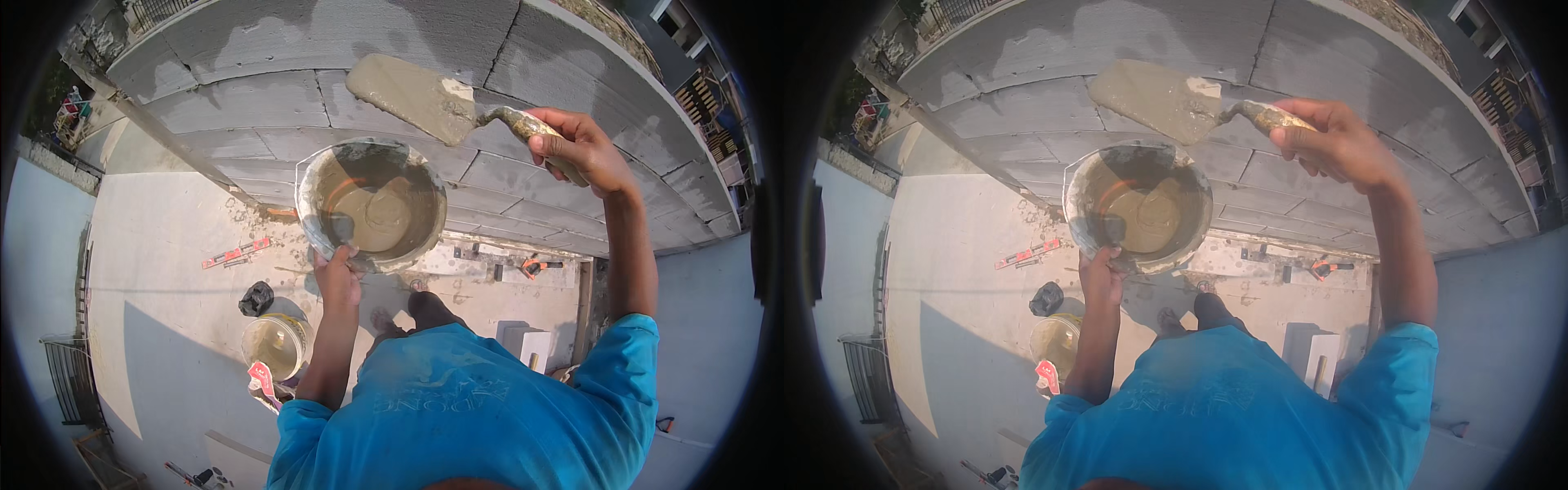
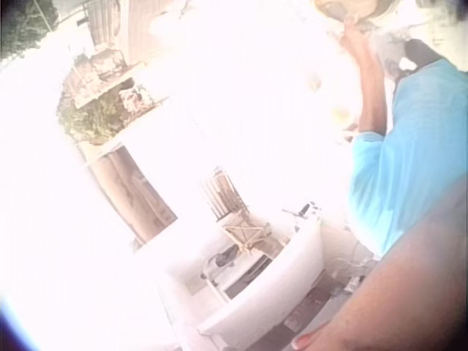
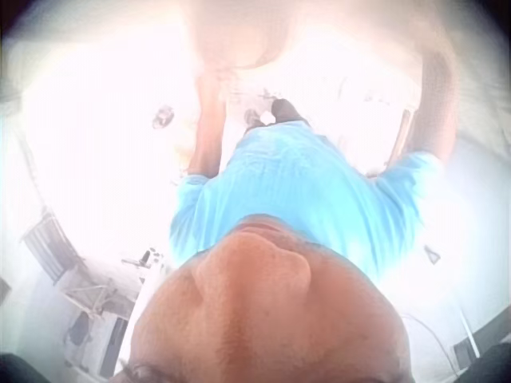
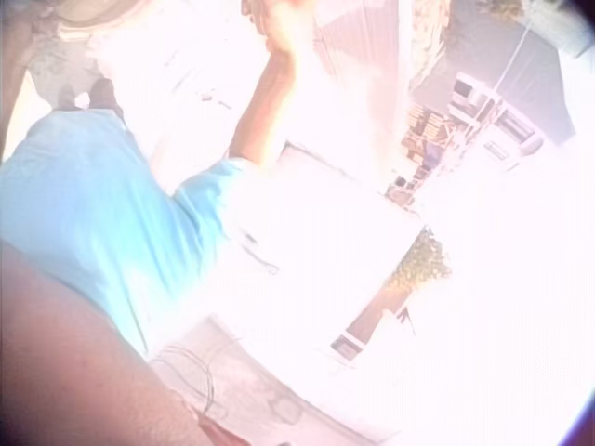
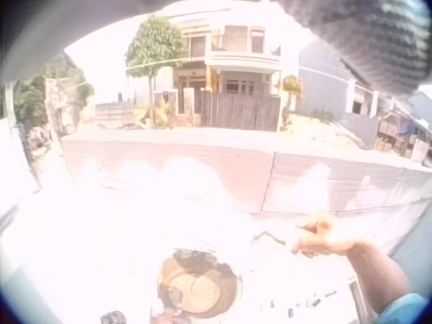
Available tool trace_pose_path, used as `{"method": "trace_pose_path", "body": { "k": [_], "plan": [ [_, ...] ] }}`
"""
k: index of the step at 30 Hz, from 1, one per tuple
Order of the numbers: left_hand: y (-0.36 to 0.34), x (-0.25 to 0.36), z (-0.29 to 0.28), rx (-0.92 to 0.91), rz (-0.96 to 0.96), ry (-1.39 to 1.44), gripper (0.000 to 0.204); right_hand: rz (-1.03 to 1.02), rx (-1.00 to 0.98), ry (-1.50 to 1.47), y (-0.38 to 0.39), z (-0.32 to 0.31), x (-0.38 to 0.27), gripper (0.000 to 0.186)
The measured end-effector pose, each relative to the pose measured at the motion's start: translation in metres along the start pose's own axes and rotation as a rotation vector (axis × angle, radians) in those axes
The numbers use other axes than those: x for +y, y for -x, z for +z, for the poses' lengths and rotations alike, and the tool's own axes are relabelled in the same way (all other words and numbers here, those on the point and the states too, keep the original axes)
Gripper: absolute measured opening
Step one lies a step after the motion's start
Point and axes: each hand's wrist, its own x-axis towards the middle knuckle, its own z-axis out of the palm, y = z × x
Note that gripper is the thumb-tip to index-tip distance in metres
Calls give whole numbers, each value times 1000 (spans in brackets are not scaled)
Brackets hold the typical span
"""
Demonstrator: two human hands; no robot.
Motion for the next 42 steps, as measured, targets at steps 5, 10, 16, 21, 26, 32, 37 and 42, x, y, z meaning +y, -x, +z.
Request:
{"method": "trace_pose_path", "body": {
  "k": [5, 10, 16, 21, 26, 32, 37, 42],
  "plan": [
    [13, 44, 0, -7, 84, -124, 59, -221, 391, 170, -7, -96, -49, 52],
    [33, -33, 32, -6, -72, -102, 66, -449, 389, 811, -65, -179, -75, 70],
    [39, -55, 23, 84, -1, -125, 66, -519, 385, 838, -140, -139, -102, 51],
    [53, -62, 30, 97, 21, -88, 65, -493, 464, 920, -161, -81, -140, 46],
    [55, -62, 35, 158, 39, -79, 63, -568, 413, 836, -167, -89, -133, 45],
    [52, -60, 38, 174, 120, -134, 60, -821, 564, 929, -134, -136, -75, 50],
    [54, -49, 58, 252, 227, -193, 49, -724, 366, 1016, -39, -64, -5, 51],
    [72, -65, 81, 129, 347, -270, 51, -510, 55, 1223, -21, 74, 132, 50]
  ]
}}
